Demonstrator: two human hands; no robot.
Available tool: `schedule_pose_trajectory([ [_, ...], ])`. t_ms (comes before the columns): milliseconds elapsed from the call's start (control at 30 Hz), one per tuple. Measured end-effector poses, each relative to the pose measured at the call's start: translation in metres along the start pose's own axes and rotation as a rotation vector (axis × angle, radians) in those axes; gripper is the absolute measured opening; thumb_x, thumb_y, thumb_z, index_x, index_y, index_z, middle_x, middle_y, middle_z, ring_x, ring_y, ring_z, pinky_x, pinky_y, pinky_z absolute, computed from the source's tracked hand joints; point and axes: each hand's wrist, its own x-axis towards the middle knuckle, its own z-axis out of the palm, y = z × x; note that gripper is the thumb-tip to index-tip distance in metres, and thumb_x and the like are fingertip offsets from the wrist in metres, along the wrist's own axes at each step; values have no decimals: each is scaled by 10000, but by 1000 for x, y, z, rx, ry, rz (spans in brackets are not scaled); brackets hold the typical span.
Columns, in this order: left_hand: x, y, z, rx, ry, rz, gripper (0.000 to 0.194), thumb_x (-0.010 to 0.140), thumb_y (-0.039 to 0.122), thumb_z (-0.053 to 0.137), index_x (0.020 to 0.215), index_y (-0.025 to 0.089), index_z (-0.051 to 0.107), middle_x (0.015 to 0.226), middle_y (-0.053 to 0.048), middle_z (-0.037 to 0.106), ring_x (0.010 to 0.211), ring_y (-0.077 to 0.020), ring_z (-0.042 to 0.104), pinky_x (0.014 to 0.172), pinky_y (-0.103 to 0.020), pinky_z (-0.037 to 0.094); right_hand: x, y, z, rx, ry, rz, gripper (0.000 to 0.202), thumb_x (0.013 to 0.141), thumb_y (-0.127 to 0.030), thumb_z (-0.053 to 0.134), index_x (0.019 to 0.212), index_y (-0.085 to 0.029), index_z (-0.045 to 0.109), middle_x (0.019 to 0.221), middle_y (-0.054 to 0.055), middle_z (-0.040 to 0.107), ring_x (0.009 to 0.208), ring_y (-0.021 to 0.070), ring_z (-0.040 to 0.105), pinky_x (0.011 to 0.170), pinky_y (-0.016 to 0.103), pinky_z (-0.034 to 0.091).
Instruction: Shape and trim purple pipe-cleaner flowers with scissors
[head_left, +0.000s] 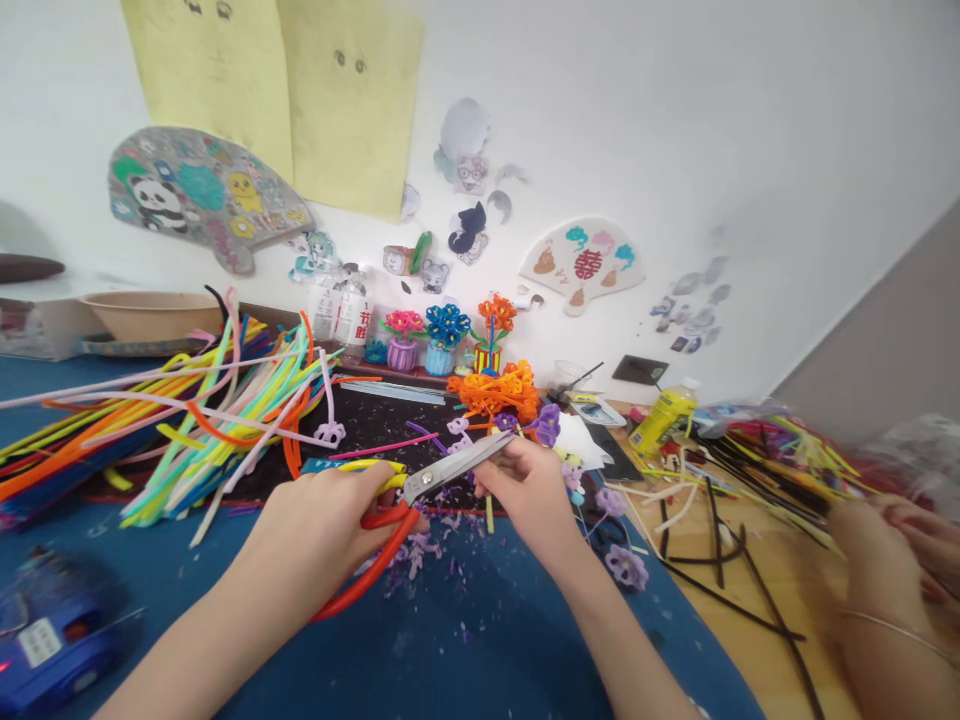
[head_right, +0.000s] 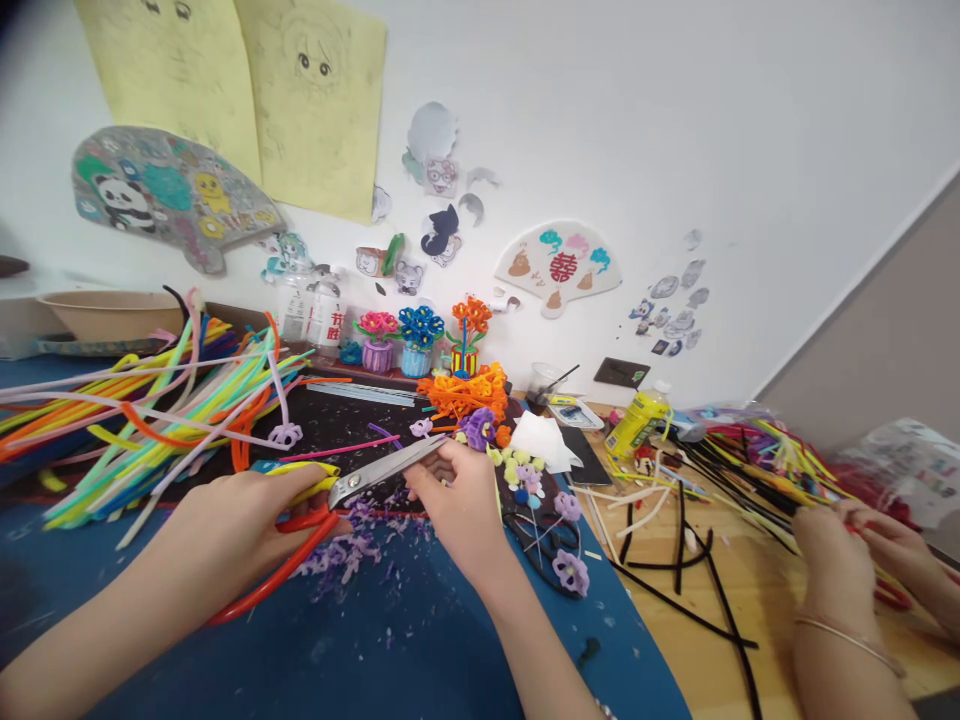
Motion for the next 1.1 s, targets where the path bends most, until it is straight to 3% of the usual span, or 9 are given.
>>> schedule_pose_trajectory([
  [400,2,1,-3,5,-46,-13,263,842,446,426,819,250,601,686,-37,688,662,-247,660,495,-254,243,1,1,0,-25,-16,-23,87,732,-224,625,667,-166,624,572,-12,601,515,137,573,520,254,462],
  [833,1,5,-5,-34,-86,-18,377,829,597,408,805,251,555,693,-24,682,690,-272,673,495,-255,246,0,-1,0,7,-11,-23,76,734,-219,616,687,-160,619,561,-19,583,507,126,556,526,249,458],
  [1100,1,7,-5,-28,-79,-30,350,812,588,438,846,251,526,783,-23,701,736,-284,679,501,-263,257,-1,1,0,2,2,-7,77,722,-228,621,691,-158,623,559,-12,596,522,136,561,536,257,453],
])
